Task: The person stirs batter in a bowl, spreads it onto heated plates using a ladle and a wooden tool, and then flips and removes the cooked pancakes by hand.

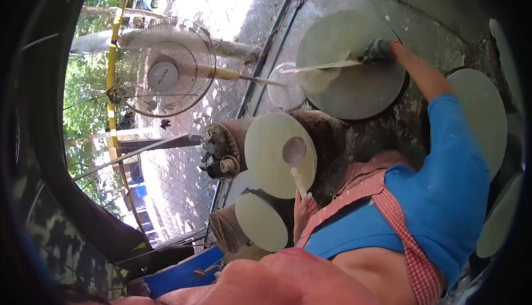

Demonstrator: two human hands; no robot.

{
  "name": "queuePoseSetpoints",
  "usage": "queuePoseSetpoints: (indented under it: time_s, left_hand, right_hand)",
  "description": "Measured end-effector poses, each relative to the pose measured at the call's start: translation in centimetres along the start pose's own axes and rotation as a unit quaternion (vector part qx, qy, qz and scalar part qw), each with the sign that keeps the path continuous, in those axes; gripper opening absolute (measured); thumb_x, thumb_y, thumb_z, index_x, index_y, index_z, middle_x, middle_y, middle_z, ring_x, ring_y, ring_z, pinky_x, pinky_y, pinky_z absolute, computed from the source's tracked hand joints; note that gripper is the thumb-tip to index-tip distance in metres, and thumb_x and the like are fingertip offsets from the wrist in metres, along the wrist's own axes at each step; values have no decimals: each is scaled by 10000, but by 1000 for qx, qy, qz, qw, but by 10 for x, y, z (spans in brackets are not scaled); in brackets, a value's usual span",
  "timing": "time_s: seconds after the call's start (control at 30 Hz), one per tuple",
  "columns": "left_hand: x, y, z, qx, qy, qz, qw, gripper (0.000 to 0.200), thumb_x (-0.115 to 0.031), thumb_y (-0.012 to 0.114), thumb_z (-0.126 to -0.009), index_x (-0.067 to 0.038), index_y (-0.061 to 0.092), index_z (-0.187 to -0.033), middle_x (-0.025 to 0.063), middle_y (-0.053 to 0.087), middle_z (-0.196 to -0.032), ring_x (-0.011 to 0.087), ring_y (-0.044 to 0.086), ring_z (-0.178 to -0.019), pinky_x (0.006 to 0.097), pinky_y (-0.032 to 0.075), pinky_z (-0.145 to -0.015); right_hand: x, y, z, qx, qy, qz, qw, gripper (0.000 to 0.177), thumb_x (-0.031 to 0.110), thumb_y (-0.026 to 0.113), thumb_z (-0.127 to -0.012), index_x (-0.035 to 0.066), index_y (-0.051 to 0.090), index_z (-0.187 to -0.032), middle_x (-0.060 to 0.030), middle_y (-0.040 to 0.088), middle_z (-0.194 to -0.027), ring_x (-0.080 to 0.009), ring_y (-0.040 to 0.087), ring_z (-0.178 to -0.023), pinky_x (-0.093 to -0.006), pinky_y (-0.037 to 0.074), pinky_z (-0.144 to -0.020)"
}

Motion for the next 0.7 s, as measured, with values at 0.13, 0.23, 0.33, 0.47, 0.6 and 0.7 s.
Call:
queuePoseSetpoints:
  time_s: [0.13,0.23,0.33,0.47,0.6,0.7]
  left_hand:
    - [8,-4,5,-38,-5,27,999,362,-37,417,-837,-185,299,-1146,-26,303,-573,36,270,-392,150,222,-326]
    - [12,-5,8,-31,7,51,998,366,-40,418,-839,-186,300,-1153,-24,307,-576,35,265,-390,150,223,-319]
    - [12,-8,18,-19,7,59,998,372,-40,418,-838,-188,299,-1158,-23,309,-577,34,260,-392,151,223,-317]
    - [9,-16,29,-1,9,57,998,374,-64,437,-838,-189,297,-1161,-26,308,-595,31,260,-408,144,213,-327]
    - [5,-49,28,42,15,75,996,439,-70,489,-804,-203,280,-1165,-21,311,-573,38,280,-362,157,232,-286]
    - [0,-83,18,69,-12,32,997,413,-94,490,-812,-203,285,-1153,-28,305,-547,36,292,-352,155,240,-283]
  right_hand:
    - [10,3,100,13,18,67,998,204,159,459,-784,82,578,-930,-121,577,-808,-219,557,-737,-316,451,-666]
    - [21,-14,108,-1,13,106,994,235,164,420,-795,68,536,-975,-141,554,-785,-246,551,-704,-334,460,-662]
    - [-1,-15,37,-32,69,69,995,239,170,424,-802,63,535,-984,-137,555,-805,-227,551,-694,-319,461,-647]
    - [17,-18,15,-35,133,48,989,245,179,429,-812,56,534,-996,-131,556,-831,-201,549,-680,-299,462,-627]
    - [83,-18,161,-84,265,41,960,252,187,435,-821,50,533,-1009,-125,557,-857,-175,548,-667,-280,462,-607]
    - [186,-18,268,-124,410,-21,903,258,193,439,-829,45,532,-1018,-121,558,-876,-156,547,-656,-265,463,-592]
Point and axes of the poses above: each hand's wrist, its own z-axis away from the middle knuckle, its own y-axis out of the palm, x = y × z, the point moved 1 cm from there along -z, towards the middle knuckle
